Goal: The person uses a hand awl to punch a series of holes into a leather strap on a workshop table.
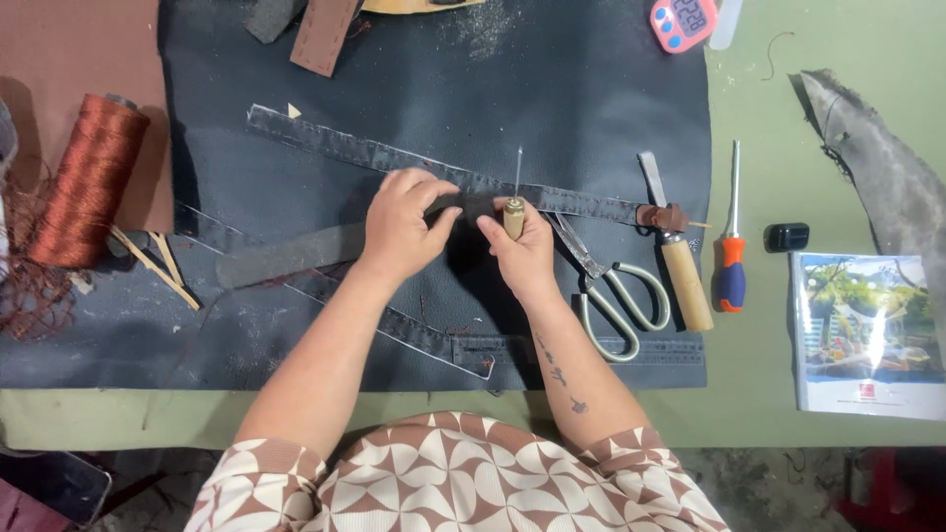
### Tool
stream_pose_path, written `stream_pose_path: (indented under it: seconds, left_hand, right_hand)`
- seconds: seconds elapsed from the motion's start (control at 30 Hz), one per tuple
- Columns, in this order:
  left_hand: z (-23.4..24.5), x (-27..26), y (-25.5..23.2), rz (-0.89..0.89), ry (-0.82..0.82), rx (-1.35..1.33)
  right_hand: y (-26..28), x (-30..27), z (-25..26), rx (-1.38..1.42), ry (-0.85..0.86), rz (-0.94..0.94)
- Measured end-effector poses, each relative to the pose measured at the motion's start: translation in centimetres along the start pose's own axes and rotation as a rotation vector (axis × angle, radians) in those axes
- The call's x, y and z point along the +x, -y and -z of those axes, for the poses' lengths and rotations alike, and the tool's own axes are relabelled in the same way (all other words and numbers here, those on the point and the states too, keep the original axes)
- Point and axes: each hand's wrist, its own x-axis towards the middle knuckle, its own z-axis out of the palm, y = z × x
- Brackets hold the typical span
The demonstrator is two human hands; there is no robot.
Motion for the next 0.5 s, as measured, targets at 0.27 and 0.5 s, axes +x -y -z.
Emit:
stream_pose_path:
  seconds: [0.27, 0.5]
  left_hand:
    - [-1.1, 0.2, -1.1, -0.377, -0.266, 0.267]
    - [-2.6, -1.4, -1.6, -0.216, -0.005, 0.354]
  right_hand:
    - [1.5, 0.5, 0.3, 0.149, -0.200, -0.004]
    - [0.8, -0.3, -0.1, 0.206, -0.032, 0.064]
